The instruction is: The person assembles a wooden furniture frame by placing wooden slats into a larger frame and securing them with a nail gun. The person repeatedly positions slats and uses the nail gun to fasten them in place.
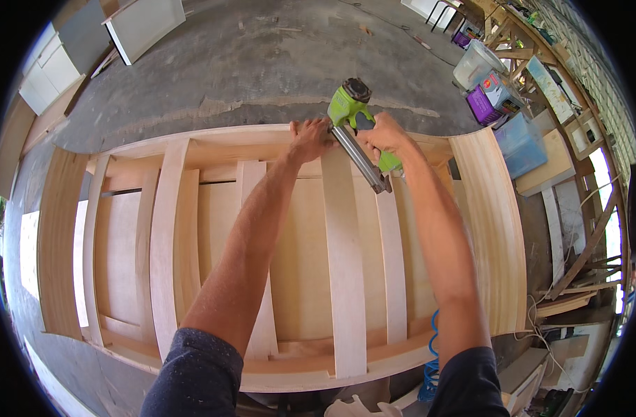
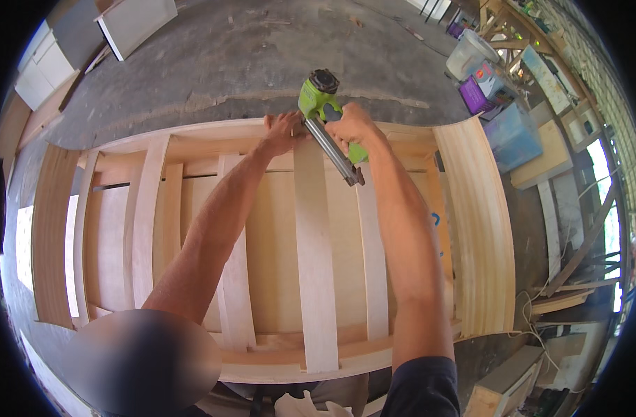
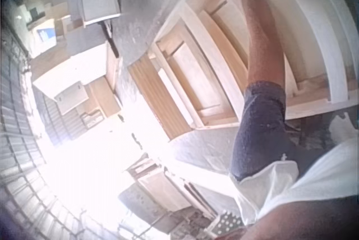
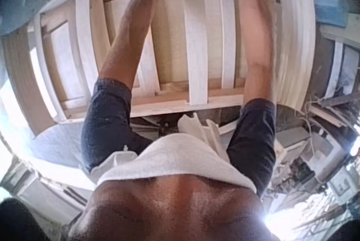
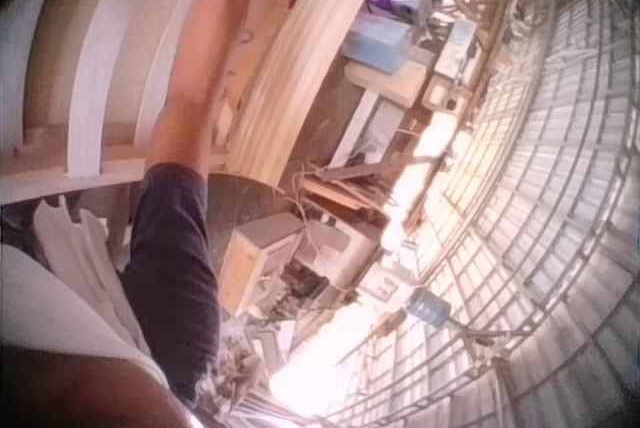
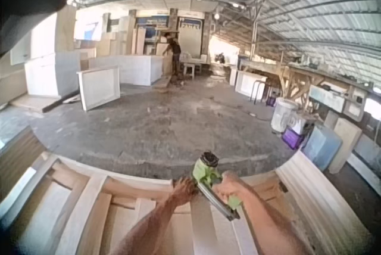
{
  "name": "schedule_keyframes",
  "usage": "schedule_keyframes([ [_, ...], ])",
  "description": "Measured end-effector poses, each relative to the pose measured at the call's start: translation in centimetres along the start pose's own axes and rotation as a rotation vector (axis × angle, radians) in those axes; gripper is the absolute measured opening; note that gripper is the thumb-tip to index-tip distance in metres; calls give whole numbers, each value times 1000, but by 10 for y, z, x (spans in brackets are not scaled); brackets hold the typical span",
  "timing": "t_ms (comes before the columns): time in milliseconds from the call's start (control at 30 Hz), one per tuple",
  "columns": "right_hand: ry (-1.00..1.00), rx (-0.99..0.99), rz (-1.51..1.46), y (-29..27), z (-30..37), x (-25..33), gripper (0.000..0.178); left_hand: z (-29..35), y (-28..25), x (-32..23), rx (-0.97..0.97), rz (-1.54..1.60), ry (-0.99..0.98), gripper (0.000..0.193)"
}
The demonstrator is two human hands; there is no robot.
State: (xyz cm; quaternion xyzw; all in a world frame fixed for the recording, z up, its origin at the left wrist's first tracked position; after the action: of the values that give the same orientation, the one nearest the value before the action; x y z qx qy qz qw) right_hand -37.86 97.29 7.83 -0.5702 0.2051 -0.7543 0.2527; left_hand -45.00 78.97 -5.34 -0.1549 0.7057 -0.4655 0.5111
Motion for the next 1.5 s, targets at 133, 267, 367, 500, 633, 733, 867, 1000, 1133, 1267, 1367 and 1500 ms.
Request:
schedule_keyframes([
  [133, -35, 4, 72, 0, -2, 0, 22, -1, 10, 12, -168, 121, 78, 114],
  [267, -59, 35, 31, 0, -6, 3, 29, 0, 15, 22, -246, 142, 142, 129],
  [367, -63, 41, 82, -4, -13, 2, 31, 3, 15, 16, -231, 209, 149, 129],
  [500, -41, 61, 89, -5, -17, 7, 27, 4, 10, 18, -145, 240, 119, 130],
  [633, -49, 96, 116, -8, -20, 8, 26, 1, 8, 15, -101, 247, 135, 129],
  [733, -56, 113, 68, -4, -23, 8, 24, 2, 8, 21, -157, 210, 169, 127],
  [867, -60, 154, 29, -8, -27, 0, 26, 1, 9, 14, -127, 206, 153, 124],
  [1000, -18, 149, 48, -6, -29, 0, 26, 2, 9, 16, -100, 199, 144, 124],
  [1133, -55, 65, 155, -5, -15, 14, 25, -6, 15, 26, -130, 165, 151, 125],
  [1267, -124, -236, 348, 6, 50, 12, 31, -9, 21, 35, -171, 56, 125, 119],
  [1367, -21, -327, 315, -5, 190, -8, 33, 0, 15, 23, -44, 62, 49, 108],
  [1500, 287, -420, 462, -14, 437, -35, 43, 2, 21, -6, -20, -103, -8, 83],
])
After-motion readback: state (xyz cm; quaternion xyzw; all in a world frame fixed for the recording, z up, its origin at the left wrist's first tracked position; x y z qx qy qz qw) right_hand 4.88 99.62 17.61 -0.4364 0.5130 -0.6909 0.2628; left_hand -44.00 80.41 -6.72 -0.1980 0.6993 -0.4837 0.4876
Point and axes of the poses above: each hand's wrist, its own z-axis away from the middle knuckle, its own y-axis out of the palm, x = y × z, the point moved 1 cm from there along -z, towards the middle knuckle, and after that the axes turned 1 degree about -y, right-handed, at the moved point
